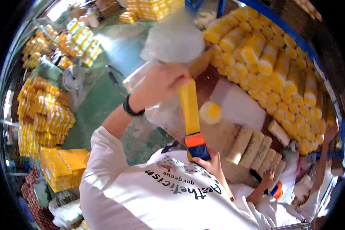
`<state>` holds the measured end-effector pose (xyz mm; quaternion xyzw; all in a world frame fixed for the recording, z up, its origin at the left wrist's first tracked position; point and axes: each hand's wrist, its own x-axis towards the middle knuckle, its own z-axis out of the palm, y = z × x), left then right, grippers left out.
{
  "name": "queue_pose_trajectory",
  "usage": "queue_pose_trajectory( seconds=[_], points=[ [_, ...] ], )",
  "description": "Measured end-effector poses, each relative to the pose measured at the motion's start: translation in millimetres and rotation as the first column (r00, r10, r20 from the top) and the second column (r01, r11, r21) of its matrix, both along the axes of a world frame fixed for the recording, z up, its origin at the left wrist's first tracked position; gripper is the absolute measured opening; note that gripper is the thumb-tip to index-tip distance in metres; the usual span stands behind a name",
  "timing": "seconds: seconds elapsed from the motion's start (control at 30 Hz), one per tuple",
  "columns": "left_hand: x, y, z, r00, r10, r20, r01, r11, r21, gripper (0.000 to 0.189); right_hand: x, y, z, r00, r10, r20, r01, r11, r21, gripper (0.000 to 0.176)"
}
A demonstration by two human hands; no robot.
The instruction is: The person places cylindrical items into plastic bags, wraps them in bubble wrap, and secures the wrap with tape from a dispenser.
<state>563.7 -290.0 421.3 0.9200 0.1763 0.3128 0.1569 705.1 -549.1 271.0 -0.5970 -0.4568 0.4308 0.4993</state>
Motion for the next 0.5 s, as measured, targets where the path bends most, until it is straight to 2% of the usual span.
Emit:
queue_pose_trajectory(
  seconds=[0.03, 0.1, 0.13, 0.23, 0.3, 0.37, 0.4, 0.5],
  points=[
    [14.6, 10.8, -5.2, 0.999, -0.041, -0.026, 0.039, 0.997, -0.063, 0.009, 2.8, -7.8, 6.2, 1.000, 0.004, 0.028, 0.001, 0.986, -0.164, 0.035],
    [46.5, 32.0, -10.5, 0.990, -0.122, -0.074, 0.108, 0.979, -0.172, 0.011, 1.9, -18.8, 2.5, 0.992, -0.126, 0.012, 0.124, 0.947, -0.296, 0.036],
    [65.1, 43.2, -20.0, 0.984, -0.157, -0.085, 0.144, 0.979, -0.143, 0.014, -2.0, -24.3, 6.1, 0.980, -0.200, 0.007, 0.189, 0.910, -0.370, 0.037],
    [123.4, 62.5, -61.5, 0.953, -0.255, -0.163, 0.242, 0.965, -0.095, 0.021, -15.6, -33.5, 1.7, 0.893, -0.424, -0.153, 0.338, 0.854, -0.395, 0.039],
    [153.0, 63.5, -77.2, 0.905, -0.321, -0.281, 0.297, 0.947, -0.126, 0.022, -21.9, -33.4, 4.2, 0.838, -0.480, -0.261, 0.343, 0.834, -0.432, 0.037],
    [175.7, 71.3, -100.3, 0.864, -0.406, -0.298, 0.362, 0.912, -0.193, 0.024, -25.2, -29.9, 9.1, 0.776, -0.540, -0.325, 0.323, 0.783, -0.532, 0.036],
    [185.4, 76.8, -113.3, 0.842, -0.444, -0.306, 0.389, 0.894, -0.224, 0.024, -28.6, -29.0, 1.4, 0.723, -0.527, -0.447, 0.319, 0.828, -0.460, 0.037],
    [207.7, 88.2, -158.5, 0.807, -0.534, -0.252, 0.459, 0.836, -0.300, 0.023, -31.6, -26.1, -12.6, 0.689, -0.569, -0.449, 0.291, 0.785, -0.547, 0.038]
  ],
)
